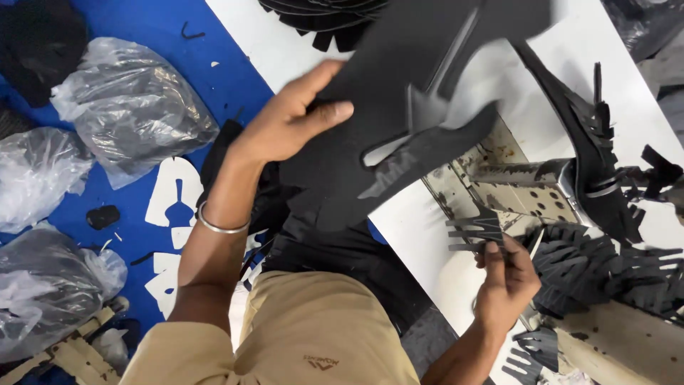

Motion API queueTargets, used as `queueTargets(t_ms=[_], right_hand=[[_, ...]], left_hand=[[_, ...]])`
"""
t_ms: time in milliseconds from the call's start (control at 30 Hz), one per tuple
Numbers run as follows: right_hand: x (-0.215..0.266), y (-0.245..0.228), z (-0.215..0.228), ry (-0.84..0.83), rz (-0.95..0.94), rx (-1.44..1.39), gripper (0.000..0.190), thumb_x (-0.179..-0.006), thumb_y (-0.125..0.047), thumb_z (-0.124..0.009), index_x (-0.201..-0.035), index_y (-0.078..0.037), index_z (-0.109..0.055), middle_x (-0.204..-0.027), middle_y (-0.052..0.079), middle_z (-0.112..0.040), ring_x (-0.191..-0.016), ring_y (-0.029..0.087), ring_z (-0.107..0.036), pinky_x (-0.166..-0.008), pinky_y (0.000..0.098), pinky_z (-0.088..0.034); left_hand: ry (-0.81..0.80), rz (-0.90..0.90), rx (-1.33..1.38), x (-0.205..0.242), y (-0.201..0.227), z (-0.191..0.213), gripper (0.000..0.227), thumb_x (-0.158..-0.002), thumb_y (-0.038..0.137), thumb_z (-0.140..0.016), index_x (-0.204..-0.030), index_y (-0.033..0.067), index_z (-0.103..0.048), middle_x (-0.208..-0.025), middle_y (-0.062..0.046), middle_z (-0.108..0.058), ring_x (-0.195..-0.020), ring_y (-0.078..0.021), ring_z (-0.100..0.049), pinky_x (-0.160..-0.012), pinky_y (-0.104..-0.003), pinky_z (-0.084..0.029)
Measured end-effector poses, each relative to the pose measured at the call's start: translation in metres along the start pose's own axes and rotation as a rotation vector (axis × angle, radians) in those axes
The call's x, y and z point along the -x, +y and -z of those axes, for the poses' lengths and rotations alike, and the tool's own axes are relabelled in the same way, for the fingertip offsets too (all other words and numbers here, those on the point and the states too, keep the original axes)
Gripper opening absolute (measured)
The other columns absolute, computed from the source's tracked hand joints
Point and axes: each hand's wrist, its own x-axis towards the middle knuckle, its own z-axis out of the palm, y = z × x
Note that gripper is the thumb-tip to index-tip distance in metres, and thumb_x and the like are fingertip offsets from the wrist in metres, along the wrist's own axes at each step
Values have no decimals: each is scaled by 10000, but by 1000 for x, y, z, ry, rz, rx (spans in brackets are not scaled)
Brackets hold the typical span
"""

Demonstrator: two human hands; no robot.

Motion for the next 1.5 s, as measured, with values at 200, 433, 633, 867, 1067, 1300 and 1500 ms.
queueTargets(t_ms=[200, 433, 633, 867, 1067, 1300, 1500], right_hand=[[3, -15, -3, 141, 62, 17, 150, -1002, 56, -708, -1137, 88, -652, -977, 100, -702, -789, 125, -606, -736, 251, -495], [-21, -22, -26, 7, -63, -23, 184, -1017, 29, -654, -1184, 94, -693, -936, 107, -697, -748, 126, -588, -699, 249, -472], [-88, -13, -104, -452, -55, 88, 215, -956, 38, -683, -1169, 31, -711, -865, 37, -656, -703, 103, -577, -644, 247, -455], [-166, 11, -199, -685, -36, 59, 150, -998, -8, -663, -1113, -37, -755, -777, -25, -627, -612, 49, -486, -544, 223, -373], [-173, 16, -210, -775, -152, 98, 123, -1019, -33, -669, -1076, -65, -774, -724, -37, -589, -572, 36, -418, -514, 222, -306], [-162, 0, -222, -789, -79, 232, 137, -982, -29, -684, -1050, -91, -785, -819, -23, -710, -672, 51, -551, -608, 228, -427], [-165, 12, -221, -854, -2, 249, 132, -975, -25, -682, -1044, -80, -780, -828, -20, -694, -700, 55, -563, -632, 230, -454]], left_hand=[[77, -20, -174, -19, -129, -22, 581, -1129, 169, -707, -1547, -80, -390, -1551, -230, -492, -1445, -353, -474, -1180, -436, -379], [56, 327, -291, -12, -110, -25, 526, -965, 248, -753, -1413, 33, -581, -1207, -159, -725, -1089, -238, -720, -951, -376, -558], [61, 200, -41, 1, -119, -23, 551, -864, 161, -819, -1321, -9, -562, -1104, -156, -696, -972, -163, -653, -847, -354, -538], [131, 280, -295, -2, -115, -28, 316, -1012, 250, -652, -1197, 1, -592, -905, -180, -660, -818, -297, -651, -783, -427, -484], [151, 212, -305, -1, -125, -31, 335, -1061, 301, -578, -1204, -2, -572, -903, -184, -656, -835, -324, -658, -748, -424, -481], [113, 365, -387, -4, -113, -34, 499, -973, 476, -673, -1013, -5, -545, -705, -178, -541, -606, -238, -541, -586, -421, -417], [112, 354, -397, -4, -109, -36, 564, -889, 471, -765, -1060, -31, -574, -790, -194, -625, -696, -272, -649, -641, -430, -474]])
